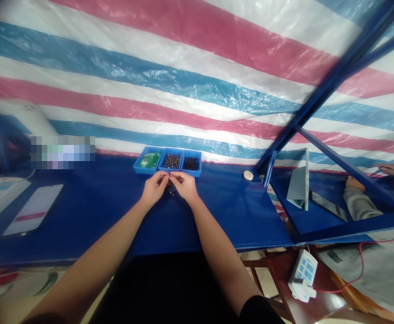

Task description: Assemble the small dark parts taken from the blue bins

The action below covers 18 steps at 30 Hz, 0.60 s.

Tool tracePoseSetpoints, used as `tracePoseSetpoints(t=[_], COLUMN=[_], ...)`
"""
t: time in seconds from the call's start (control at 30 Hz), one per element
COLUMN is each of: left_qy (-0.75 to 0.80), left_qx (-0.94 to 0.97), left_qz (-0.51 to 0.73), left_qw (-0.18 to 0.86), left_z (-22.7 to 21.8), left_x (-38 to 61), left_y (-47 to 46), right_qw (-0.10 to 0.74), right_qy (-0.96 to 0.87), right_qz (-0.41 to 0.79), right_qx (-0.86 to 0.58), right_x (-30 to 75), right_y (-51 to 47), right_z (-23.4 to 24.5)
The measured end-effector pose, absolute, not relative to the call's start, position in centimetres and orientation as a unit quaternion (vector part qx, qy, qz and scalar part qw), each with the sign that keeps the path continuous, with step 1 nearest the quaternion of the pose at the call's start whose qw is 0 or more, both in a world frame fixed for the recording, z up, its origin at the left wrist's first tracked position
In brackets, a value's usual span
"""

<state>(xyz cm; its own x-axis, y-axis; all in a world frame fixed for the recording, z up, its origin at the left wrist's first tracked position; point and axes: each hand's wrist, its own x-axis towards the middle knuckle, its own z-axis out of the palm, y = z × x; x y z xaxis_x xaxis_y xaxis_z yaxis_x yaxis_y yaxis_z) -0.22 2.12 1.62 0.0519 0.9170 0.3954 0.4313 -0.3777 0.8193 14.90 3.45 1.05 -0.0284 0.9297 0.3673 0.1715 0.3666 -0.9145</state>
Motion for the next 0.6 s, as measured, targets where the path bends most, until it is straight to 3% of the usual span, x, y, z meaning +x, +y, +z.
tracePoseSetpoints(t=[0.6], left_qy=[0.496], left_qx=[0.677], left_qz=[0.483], left_qw=[0.248], left_z=[1.49], left_x=[-0.22], left_y=[2.14], right_qw=[0.543], right_qy=[-0.622], right_qz=[0.353], right_qx=[-0.439], right_x=[14.89], right_y=[3.31], right_z=[1.28])
